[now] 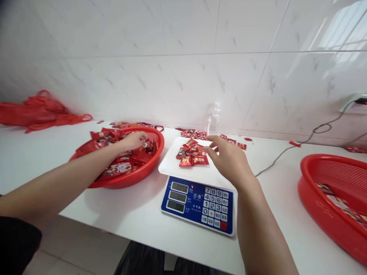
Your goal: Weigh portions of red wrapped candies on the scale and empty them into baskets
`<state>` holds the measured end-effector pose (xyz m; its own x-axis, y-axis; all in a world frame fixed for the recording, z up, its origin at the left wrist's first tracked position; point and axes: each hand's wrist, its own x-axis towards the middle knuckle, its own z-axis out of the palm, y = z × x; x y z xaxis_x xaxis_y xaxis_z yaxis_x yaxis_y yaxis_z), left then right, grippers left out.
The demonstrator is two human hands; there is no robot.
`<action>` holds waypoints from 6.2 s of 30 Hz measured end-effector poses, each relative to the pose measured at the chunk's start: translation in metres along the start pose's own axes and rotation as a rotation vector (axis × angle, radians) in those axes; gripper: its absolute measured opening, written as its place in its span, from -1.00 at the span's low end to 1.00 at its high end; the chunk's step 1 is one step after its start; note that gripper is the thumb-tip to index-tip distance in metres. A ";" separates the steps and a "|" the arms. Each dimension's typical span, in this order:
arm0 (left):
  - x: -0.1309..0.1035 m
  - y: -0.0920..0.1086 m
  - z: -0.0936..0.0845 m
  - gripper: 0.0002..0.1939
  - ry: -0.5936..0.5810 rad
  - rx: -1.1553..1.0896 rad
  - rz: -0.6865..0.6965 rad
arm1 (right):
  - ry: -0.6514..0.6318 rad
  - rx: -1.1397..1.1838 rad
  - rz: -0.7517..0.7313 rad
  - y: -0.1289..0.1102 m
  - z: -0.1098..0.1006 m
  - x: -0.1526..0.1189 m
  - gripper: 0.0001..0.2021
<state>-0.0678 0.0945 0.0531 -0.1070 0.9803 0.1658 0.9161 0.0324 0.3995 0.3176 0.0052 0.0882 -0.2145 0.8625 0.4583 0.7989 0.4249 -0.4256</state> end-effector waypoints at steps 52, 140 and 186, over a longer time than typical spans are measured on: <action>-0.026 0.140 0.020 -0.78 -0.298 -0.074 0.384 | -0.093 0.010 -0.012 -0.002 0.000 0.002 -0.66; -0.176 0.054 0.082 -0.77 0.259 -0.708 0.354 | -0.439 -0.038 -0.093 -0.004 0.049 -0.001 -0.18; -0.189 0.052 0.083 -0.78 0.345 -0.626 0.551 | -0.185 -0.069 0.034 0.041 0.047 0.041 -0.38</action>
<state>0.0317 -0.0733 -0.0323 0.0825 0.7091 0.7003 0.5046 -0.6356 0.5842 0.3154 0.0707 0.0526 -0.2812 0.9146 0.2904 0.8427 0.3802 -0.3813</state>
